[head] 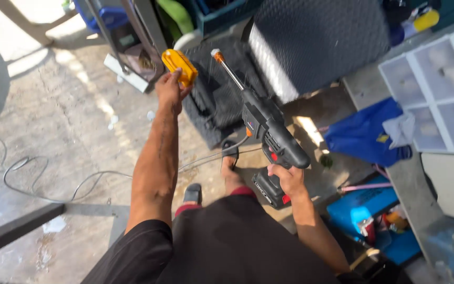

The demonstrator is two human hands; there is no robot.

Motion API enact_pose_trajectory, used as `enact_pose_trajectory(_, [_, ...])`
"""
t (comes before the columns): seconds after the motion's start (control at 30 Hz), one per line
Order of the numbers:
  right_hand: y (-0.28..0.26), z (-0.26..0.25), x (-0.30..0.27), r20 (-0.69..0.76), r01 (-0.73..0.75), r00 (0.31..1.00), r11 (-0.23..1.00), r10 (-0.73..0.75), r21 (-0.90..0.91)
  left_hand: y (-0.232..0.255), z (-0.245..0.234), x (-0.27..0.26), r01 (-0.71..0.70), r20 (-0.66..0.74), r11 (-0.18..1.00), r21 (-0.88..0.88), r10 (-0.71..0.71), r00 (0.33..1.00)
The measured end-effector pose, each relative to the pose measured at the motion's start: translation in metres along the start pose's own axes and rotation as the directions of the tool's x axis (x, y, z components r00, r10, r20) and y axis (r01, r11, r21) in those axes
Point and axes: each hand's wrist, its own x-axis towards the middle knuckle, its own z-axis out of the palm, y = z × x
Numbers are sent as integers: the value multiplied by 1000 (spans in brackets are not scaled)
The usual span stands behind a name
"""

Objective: The person is scrubbing a small rug with a brush and then rinsing it using a pressure washer gun.

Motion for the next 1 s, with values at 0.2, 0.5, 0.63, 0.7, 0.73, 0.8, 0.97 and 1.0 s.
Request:
enact_pose_trajectory(0.2, [-16,-40,94,-102,-26,995,991,12,-135,-22,99,119,45,6,992,-122,-45,999])
enact_pose_trajectory(0.5, [17,-83,132,-61,-202,978,977,198,-66,-7,171,225,113,-155,993,9,-111,982])
enact_pose_trajectory(0.63, [15,-84,139,-8,-237,972,968,237,-83,-20,169,244,-96,-53,995,9,97,994])
enact_pose_trajectory(0.7, [9,-82,144,24,-218,975,970,221,-108,-22,163,235,-174,-15,983,57,175,985])
enact_pose_trajectory(0.73, [6,-79,148,88,-113,988,979,130,-172,-18,158,225,-144,-1,986,88,144,990])
enact_pose_trajectory(0.8, [-3,-70,157,178,4,983,974,37,-226,-14,142,207,-125,-5,985,116,126,992])
enact_pose_trajectory(0.97, [-25,-31,175,375,231,921,920,-102,-317,0,65,137,-134,-49,974,-183,127,991])
enact_pose_trajectory(1.0, [-22,-23,176,422,251,900,916,-104,-311,11,44,111,-169,-90,965,-199,153,984])
